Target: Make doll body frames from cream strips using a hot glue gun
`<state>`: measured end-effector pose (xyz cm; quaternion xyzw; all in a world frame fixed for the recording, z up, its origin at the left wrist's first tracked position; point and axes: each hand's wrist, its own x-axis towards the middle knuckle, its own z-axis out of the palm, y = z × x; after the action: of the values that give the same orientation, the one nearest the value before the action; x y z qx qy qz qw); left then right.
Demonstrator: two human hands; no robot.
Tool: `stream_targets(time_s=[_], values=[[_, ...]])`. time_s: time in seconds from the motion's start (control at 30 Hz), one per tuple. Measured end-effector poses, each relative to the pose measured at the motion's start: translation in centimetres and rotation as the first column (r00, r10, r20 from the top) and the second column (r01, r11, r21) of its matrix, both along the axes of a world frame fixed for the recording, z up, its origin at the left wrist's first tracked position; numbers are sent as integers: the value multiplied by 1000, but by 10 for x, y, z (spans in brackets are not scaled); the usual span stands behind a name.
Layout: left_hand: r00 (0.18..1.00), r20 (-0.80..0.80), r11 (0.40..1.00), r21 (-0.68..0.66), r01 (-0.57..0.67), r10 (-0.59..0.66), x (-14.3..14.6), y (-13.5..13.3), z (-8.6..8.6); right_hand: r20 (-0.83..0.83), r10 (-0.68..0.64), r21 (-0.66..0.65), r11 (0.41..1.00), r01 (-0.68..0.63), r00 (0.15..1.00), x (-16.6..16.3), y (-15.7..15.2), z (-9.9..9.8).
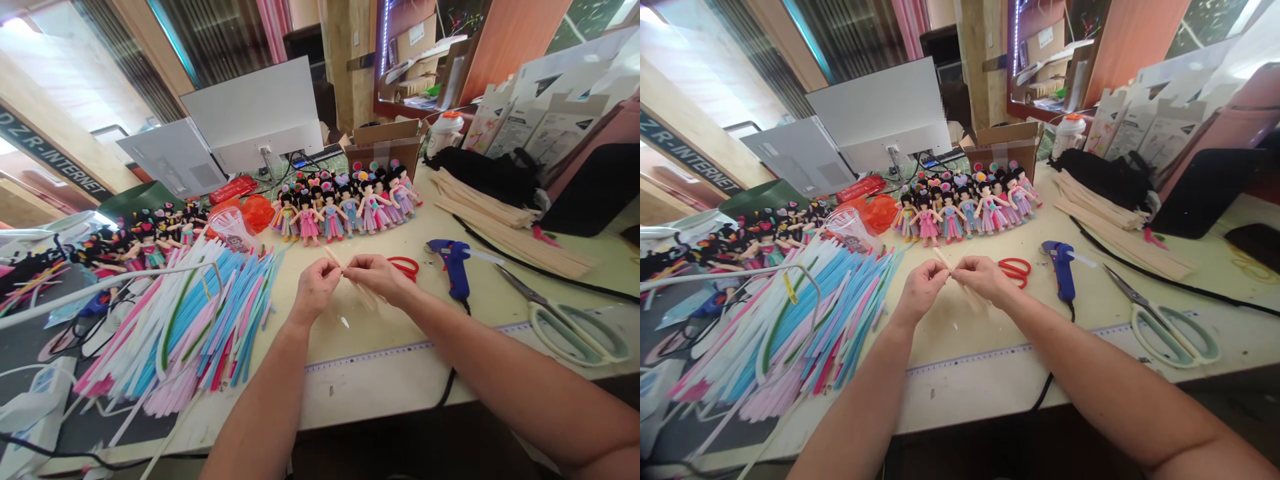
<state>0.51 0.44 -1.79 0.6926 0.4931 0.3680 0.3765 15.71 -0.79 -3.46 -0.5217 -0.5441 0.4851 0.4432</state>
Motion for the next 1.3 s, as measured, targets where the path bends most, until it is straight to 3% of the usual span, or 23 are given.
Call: stream_targets(time_s=[0.13, 0.27, 0.33, 0.4, 0.5, 0.6, 0.8, 1.03, 1.17, 1.3], values=[[1000, 1, 1000, 14, -15, 15, 2, -1, -2, 134, -86, 189, 980, 59, 987, -4, -1, -3], [999, -14, 999, 26, -47, 47, 4, -1, -6, 390, -236, 442, 896, 44, 890, -7, -8, 0], [997, -22, 996, 45, -78, 79, 5, -1, -7, 430, -261, 489, 872, 20, 865, -7, -10, 2], [996, 2, 995, 35, -90, 90, 4, -1, -7, 380, -226, 427, 903, 46, 897, -7, -9, 2], [992, 119, 997, -75, -25, 34, 1, 1, -3, 177, -117, 218, 973, 77, 977, -5, -4, 2], [979, 205, 987, -159, 31, 2, -3, 2, 2, 21, -63, 106, 992, 61, 998, -2, 0, 5], [979, 203, 988, -154, 26, 6, -9, 4, 4, -135, -128, 32, 991, 134, 983, 4, 2, 6], [980, 196, 984, -168, 54, -21, -10, -1, 9, -265, -76, -87, 995, 55, 961, 5, -1, 12], [987, 159, 985, -167, 52, -25, -9, -2, 12, -257, -95, -69, 994, 80, 962, 4, -1, 14], [968, 247, 977, -188, 96, -48, -9, -1, 10, -278, -130, -49, 991, 121, 952, 6, 2, 9]])
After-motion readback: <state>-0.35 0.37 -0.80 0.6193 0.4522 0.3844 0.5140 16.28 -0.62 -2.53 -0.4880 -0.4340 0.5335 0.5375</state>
